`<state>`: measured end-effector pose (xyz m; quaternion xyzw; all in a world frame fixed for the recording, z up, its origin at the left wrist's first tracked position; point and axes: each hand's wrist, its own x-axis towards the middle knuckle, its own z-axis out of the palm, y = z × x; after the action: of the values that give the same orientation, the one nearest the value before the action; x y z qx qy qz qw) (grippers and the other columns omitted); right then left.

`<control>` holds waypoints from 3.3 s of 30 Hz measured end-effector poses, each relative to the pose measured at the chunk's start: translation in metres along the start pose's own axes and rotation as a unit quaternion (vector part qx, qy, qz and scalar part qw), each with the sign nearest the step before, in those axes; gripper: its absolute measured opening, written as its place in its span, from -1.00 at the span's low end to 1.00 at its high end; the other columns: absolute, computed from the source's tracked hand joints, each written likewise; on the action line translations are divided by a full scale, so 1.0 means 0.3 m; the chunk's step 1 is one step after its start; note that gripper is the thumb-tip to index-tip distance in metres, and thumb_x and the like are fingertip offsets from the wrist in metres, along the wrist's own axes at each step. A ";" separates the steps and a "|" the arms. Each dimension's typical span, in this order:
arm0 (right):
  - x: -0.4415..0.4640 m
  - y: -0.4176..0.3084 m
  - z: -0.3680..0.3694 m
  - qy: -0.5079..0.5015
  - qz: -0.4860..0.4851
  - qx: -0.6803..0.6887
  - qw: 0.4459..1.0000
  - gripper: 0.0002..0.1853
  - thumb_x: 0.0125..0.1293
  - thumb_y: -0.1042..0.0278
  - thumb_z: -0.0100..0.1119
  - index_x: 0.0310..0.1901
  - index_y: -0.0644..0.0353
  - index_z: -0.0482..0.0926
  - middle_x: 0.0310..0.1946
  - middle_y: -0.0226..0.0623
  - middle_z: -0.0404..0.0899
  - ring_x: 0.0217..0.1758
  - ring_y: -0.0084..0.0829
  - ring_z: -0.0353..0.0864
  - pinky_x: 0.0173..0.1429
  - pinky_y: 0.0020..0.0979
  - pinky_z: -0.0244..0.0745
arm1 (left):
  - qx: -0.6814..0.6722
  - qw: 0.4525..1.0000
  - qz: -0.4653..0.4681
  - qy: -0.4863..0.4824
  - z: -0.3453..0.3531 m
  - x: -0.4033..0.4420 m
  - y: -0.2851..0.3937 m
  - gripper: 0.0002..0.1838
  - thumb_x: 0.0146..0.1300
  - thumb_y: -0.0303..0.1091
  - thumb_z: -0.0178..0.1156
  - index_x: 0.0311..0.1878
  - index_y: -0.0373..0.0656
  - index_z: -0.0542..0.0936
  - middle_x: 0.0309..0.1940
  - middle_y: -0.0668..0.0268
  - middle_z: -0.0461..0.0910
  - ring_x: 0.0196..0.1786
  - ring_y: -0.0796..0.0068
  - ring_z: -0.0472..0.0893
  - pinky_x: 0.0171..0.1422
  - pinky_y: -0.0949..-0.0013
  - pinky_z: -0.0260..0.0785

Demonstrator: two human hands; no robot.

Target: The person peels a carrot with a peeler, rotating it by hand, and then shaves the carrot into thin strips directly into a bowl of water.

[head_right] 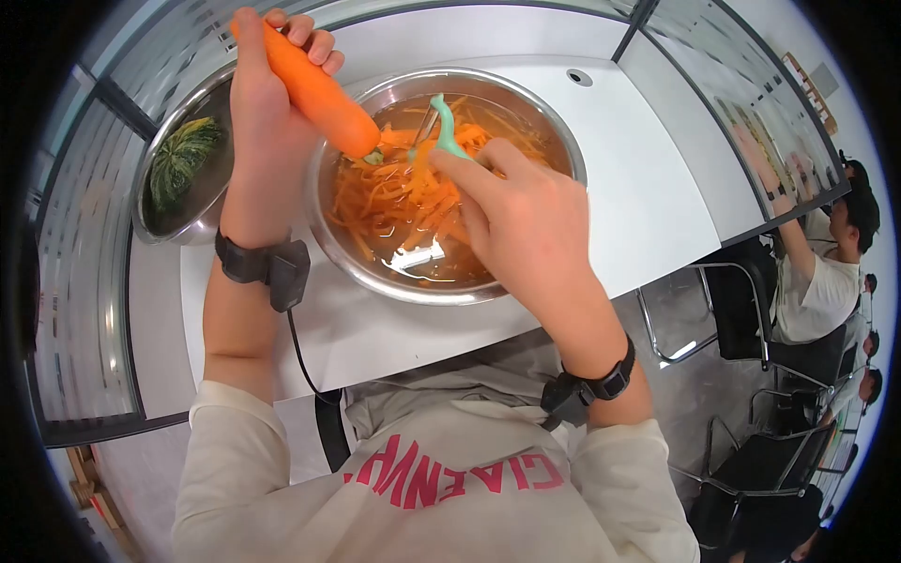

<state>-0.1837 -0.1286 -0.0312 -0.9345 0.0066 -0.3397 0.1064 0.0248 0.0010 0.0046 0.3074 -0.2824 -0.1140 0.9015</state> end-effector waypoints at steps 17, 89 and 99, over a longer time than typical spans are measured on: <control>0.026 -0.007 -0.030 0.028 0.092 0.241 0.966 -0.76 0.38 0.48 0.35 0.05 0.23 0.75 -0.24 -0.24 0.79 -0.27 -0.45 0.74 -0.15 -0.48 0.57 | -0.025 0.998 -0.041 0.039 -0.013 0.007 -0.020 -0.60 0.61 0.18 0.05 -0.14 0.03 0.38 -0.42 0.46 0.37 -0.41 0.53 0.40 -0.24 0.42 0.36; 0.012 -0.005 -0.016 0.096 -0.117 -0.122 0.981 -0.50 -0.07 0.52 0.43 0.00 -0.09 0.80 -0.46 -0.49 0.50 -0.47 -0.43 0.51 -0.45 -0.40 0.43 | 0.014 0.998 -0.029 0.058 0.023 -0.016 -0.003 -0.63 0.61 0.10 0.10 -0.19 0.01 0.39 -0.43 0.42 0.38 -0.37 0.48 0.43 -0.19 0.39 0.39; 0.032 -0.041 -0.005 0.056 0.067 0.255 0.963 -0.76 0.39 0.49 0.36 0.06 0.20 0.79 -0.33 -0.32 0.77 -0.34 -0.65 0.66 -0.24 -0.58 0.49 | 0.018 0.998 -0.031 0.053 0.026 -0.023 -0.014 -0.65 0.64 0.06 0.06 -0.16 0.00 0.38 -0.41 0.40 0.40 -0.36 0.48 0.45 -0.18 0.37 0.40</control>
<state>-0.1780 -0.1175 -0.0213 -0.8530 -0.0122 -0.3743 0.3634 0.0146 -0.0034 0.0041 0.3380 -0.2265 -0.1203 0.9055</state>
